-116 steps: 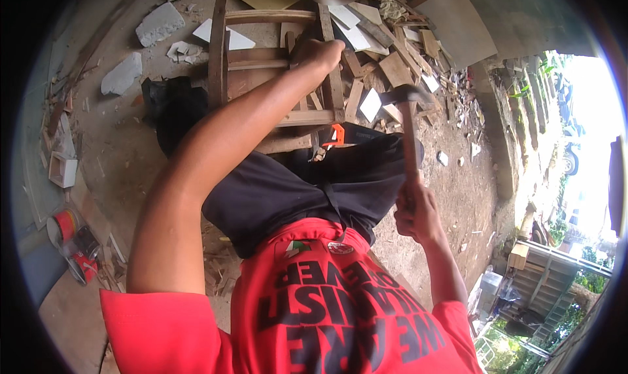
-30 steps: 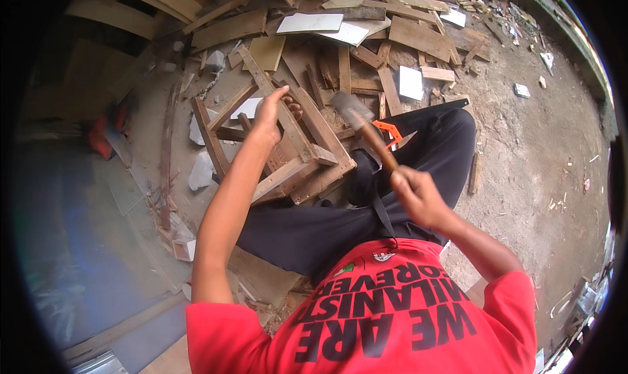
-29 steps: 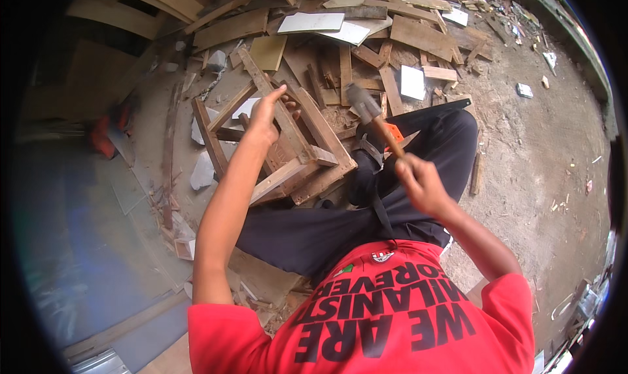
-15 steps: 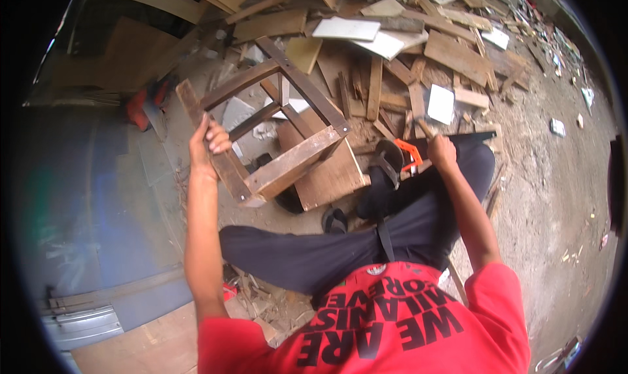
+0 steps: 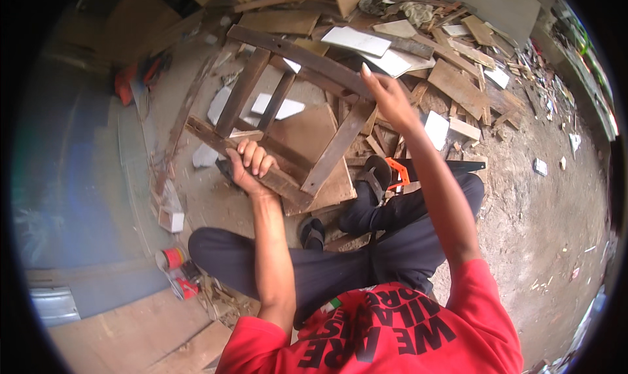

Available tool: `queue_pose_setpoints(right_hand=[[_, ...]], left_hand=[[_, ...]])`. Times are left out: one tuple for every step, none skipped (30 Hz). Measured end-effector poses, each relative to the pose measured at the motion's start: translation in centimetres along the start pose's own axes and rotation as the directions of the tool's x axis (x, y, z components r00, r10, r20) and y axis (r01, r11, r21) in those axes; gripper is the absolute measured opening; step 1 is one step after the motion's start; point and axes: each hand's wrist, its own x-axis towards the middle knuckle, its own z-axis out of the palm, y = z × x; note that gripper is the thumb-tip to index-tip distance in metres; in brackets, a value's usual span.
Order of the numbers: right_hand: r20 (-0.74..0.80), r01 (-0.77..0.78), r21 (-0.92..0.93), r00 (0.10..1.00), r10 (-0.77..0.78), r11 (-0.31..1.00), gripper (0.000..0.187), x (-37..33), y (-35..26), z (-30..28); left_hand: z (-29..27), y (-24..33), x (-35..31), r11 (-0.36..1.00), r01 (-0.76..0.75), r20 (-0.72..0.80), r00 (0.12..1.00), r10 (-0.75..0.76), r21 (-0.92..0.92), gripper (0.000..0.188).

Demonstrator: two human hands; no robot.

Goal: The person sits on the floor and assembles a wooden frame by hand, aligning pieces and securing them with a hammer and nails. The person repeatedly adjusts the frame and hammers nails into joints to stabilize the structure.

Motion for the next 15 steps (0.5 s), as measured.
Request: queue_pose_setpoints(right_hand=[[0.031,-0.001,0.015,1.0,0.0,1.0,0.071,0.4,-0.4,0.5],[0.05,0.056,-0.034,0.997,-0.054,0.998,0.067,0.6,-1.3,1.2],[0.073,0.116,-0.083,0.991,-0.11,0.99,0.063,0.7,-2.1,2.0],[0.067,0.114,-0.069,0.992,-0.11,0.991,0.057,0.7,-2.7,2.7],[0.101,0.213,-0.095,0.974,-0.203,0.972,0.057,0.8,-3.2,3.4],[0.143,0.234,-0.056,0.964,-0.224,0.971,0.056,0.4,-4.1,4.3],[0.183,0.253,-0.015,0.952,-0.246,0.967,0.056,-0.1,-4.9,5.3],[0.21,0.298,-0.117,0.94,-0.269,0.947,0.054,-0.3,-5.3,6.1],[0.241,0.346,-0.213,0.925,-0.295,0.914,0.053,-0.6,-5.6,7.1],[0.315,0.511,-0.357,0.854,-0.414,0.782,0.05,-0.8,-6.1,8.0],[0.337,0.671,-0.361,0.742,-0.58,0.648,0.044,-1.1,-5.5,9.1],[0.403,0.696,-0.36,0.717,-0.569,0.621,0.043,-1.4,-5.0,9.9],[0.468,0.721,-0.355,0.688,-0.555,0.595,0.042,-1.9,-4.6,10.5],[0.465,0.756,-0.342,0.653,-0.598,0.559,0.039,-2.5,-4.1,10.9],[0.483,0.777,-0.331,0.627,-0.611,0.536,0.038,-2.8,-3.8,11.1]], left_hand=[[-0.8,-0.1,-0.7,0.998,-0.035,0.025,0.999,0.036,-0.044,0.038],[-1.2,-0.2,-1.3,0.996,-0.058,0.035,0.998,0.06,-0.067,0.037],[-2.2,0.0,-1.6,0.994,-0.074,0.038,0.996,0.077,-0.082,0.037],[-3.3,0.2,-1.9,0.991,-0.093,0.056,0.994,0.098,-0.092,0.04],[-4.5,0.5,-2.2,0.989,-0.113,0.073,0.99,0.12,-0.1,0.042],[-5.8,1.2,-2.6,0.988,-0.124,0.045,0.991,0.129,-0.089,0.048],[-7.2,1.7,-3.1,0.987,-0.137,0.041,0.989,0.141,-0.081,0.053],[-8.4,1.8,-3.8,0.968,-0.176,-0.159,0.966,0.205,0.177,0.055],[-9.6,2.0,-4.5,0.892,-0.148,-0.329,0.894,0.306,0.426,0.058],[-10.6,1.6,-5.7,0.851,-0.009,-0.438,0.855,0.279,0.525,0.066],[-12.2,1.1,-6.4,0.809,0.051,-0.539,0.77,0.341,0.585,0.068],[-13.4,0.5,-6.9,0.766,0.123,-0.623,0.669,0.406,0.631,0.069],[-14.5,0.3,-7.5,0.723,0.202,-0.686,0.554,0.472,0.661,0.071],[-14.8,0.0,-8.3,0.511,0.403,-0.651,0.444,0.616,0.759,0.071],[-15.3,-0.1,-8.8,0.443,0.464,-0.631,0.424,0.649,0.767,0.069]])
